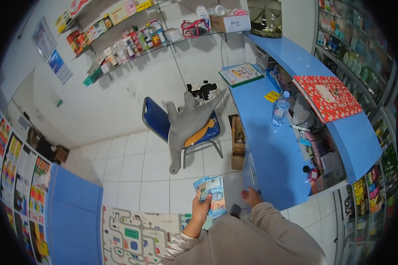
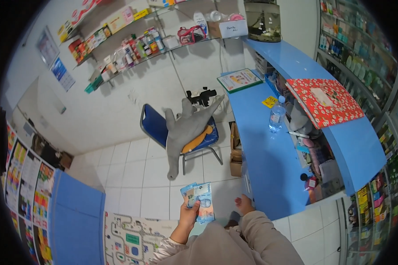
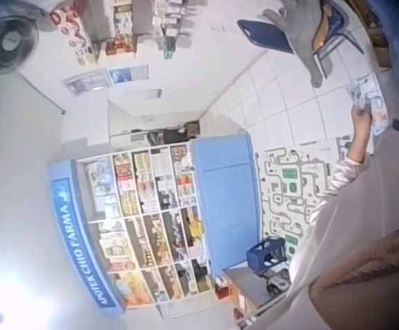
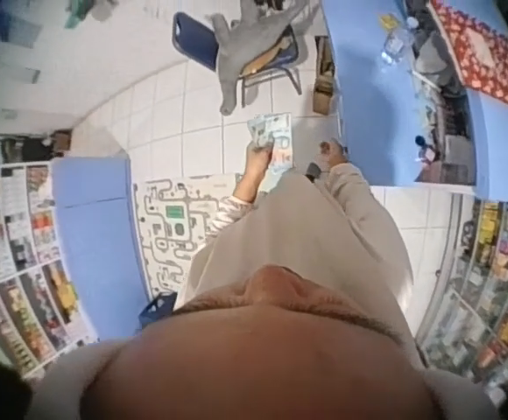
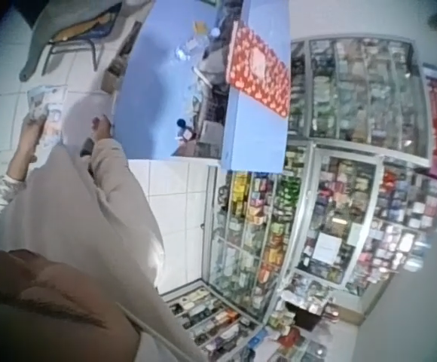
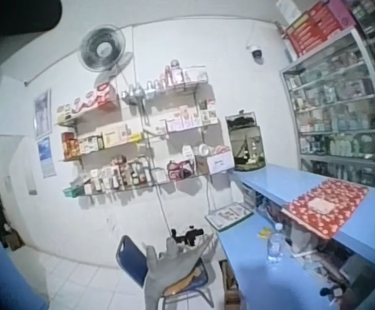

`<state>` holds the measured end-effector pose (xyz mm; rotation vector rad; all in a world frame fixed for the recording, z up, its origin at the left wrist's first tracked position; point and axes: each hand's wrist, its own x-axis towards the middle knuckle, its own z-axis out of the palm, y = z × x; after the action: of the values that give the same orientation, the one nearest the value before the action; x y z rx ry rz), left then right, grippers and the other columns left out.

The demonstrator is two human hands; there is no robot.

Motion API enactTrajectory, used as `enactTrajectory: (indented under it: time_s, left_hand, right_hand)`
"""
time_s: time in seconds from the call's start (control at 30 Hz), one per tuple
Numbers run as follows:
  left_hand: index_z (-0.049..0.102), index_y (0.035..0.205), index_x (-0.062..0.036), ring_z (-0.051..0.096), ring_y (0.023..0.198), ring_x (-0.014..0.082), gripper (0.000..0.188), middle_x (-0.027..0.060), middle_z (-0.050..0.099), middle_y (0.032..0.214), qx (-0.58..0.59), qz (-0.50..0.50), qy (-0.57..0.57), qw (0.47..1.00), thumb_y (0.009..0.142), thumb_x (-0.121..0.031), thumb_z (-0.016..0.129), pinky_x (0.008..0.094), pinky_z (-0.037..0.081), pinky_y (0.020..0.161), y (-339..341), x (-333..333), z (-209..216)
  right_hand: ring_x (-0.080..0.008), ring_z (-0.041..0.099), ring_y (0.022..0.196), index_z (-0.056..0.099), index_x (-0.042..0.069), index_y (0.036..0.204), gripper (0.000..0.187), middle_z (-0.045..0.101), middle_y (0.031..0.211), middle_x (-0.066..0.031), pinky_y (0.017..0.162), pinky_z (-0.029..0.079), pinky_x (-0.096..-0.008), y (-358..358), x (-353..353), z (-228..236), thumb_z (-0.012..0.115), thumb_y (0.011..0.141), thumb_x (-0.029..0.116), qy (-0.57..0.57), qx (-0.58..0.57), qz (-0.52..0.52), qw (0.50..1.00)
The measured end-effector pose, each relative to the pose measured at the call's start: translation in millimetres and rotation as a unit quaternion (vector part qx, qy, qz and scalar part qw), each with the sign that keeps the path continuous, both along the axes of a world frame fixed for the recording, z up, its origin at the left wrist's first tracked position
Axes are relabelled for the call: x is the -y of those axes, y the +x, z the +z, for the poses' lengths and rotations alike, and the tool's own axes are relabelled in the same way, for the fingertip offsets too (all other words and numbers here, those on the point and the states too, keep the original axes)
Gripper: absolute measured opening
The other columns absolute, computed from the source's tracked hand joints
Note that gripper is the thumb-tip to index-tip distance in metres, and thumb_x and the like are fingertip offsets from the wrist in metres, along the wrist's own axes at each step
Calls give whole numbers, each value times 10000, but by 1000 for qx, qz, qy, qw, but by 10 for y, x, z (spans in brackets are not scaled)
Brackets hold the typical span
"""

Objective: The recorder handles cash transactions at a pharmacy counter and then logs the details in a paper ledger.

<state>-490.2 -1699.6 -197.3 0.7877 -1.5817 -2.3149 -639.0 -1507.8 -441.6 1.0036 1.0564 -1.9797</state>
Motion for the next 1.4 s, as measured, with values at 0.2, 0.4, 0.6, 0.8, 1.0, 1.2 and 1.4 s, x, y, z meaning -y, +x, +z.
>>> enactTrajectory:
  time_s: [0.2, 0.4, 0.6, 0.8, 1.0, 1.2, 1.4]
  left_hand:
    - [575, 1062, -29, 567, 656, 101, 196, 31, 629, 859, -14, -34, -37, 999, 876, -75, 615, 230, 467, 573, -956, 817, 142]
    - [564, 1051, -21, 533, 536, 111, 211, 52, 631, 848, 43, -219, -46, 974, 854, -62, 624, 230, 440, 487, -1937, 1482, -37]
    - [562, 1066, -12, 594, 649, 125, 249, 71, 639, 915, 66, -408, -43, 910, 838, -70, 644, 231, 467, 534, -2724, 1794, -322]
    - [561, 1062, -19, 597, 670, 134, 266, 56, 629, 890, 106, -528, -2, 843, 822, -76, 662, 246, 475, 544, -2849, 1913, -824]
    - [564, 1102, -34, 578, 689, 108, 342, 45, 615, 894, 112, -630, -36, 768, 821, -189, 684, 258, 461, 550, -2589, 1503, -1210]
    - [560, 1126, -1, 575, 837, 128, 396, 67, 622, 981, 103, -583, -9, 806, 990, -331, 389, 266, 449, 761, -2533, 949, -1791]
    - [553, 1143, 7, 576, 893, 145, 493, 84, 619, 1020, 199, -645, 35, 737, 995, -411, 339, 282, 457, 795, -2806, 600, -2118]
  right_hand:
    - [-207, 528, 703, 506, 149, 969, 187, 512, 700, -30, 864, 365, -437, -387, 459, -61, 468, 931, 328, -45, 91, -335, 937]
    - [-154, 378, 574, 420, 169, 775, 191, 360, 621, 25, 786, 361, -420, -316, 837, -368, 468, 925, 278, -31, 7, -464, 885]
    - [-183, 347, 429, 460, 124, 713, 259, 355, 522, -35, 382, 338, -351, 222, 1703, -427, 486, 927, 267, 60, 44, -456, 887]
    - [-144, 607, 727, 695, 58, 820, 238, 681, 899, -37, 654, 481, -278, 666, 2369, 65, 671, 833, 295, -125, -14, -157, 980]
    - [-101, 510, 762, 597, 9, 1006, 286, 566, 785, -18, 704, 429, -254, 303, 2232, 1104, 660, 862, 248, 380, -175, -229, 879]
    - [-54, 393, 514, 598, 25, 938, 173, 499, 632, 42, 475, 288, -206, -41, 1996, 825, 583, 910, 195, 215, -103, -367, 899]
    - [-105, 385, 499, 530, 55, 747, 207, 448, 581, 13, 478, 300, -263, -270, 1758, 616, 558, 914, 175, 144, -133, -391, 899]
